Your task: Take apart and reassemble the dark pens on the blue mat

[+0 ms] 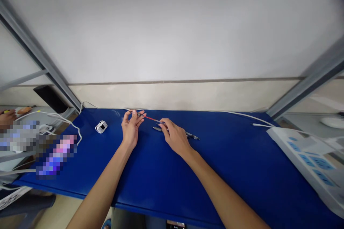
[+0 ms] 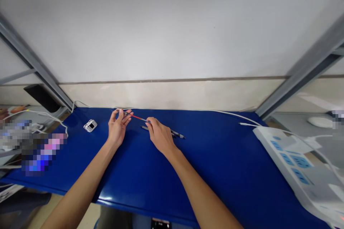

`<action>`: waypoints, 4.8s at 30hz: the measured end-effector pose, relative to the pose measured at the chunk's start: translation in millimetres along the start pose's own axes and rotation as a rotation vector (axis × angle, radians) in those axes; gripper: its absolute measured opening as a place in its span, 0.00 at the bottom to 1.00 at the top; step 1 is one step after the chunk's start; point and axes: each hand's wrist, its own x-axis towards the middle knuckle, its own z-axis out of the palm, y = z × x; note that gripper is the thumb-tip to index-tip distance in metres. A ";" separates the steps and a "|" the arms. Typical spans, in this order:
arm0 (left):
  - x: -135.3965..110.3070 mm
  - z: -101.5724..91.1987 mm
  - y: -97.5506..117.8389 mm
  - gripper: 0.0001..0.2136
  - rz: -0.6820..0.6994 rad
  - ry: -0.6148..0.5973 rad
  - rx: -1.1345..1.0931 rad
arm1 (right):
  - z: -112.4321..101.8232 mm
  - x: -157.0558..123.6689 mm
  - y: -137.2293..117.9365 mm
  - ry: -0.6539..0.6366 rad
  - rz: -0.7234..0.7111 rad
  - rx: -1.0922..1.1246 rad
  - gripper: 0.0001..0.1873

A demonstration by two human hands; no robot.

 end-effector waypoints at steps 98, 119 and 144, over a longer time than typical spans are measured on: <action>-17.5 16.1 -13.4 0.19 -0.160 -0.226 0.139 | 0.8 1.2 3.4 0.054 0.055 0.397 0.15; -19.5 15.6 -19.8 0.16 -0.213 -0.333 0.197 | -0.5 12.5 0.2 0.071 0.261 1.121 0.23; -26.3 20.8 -20.9 0.17 -0.074 -0.398 0.319 | 4.8 13.5 6.1 0.214 0.327 1.041 0.18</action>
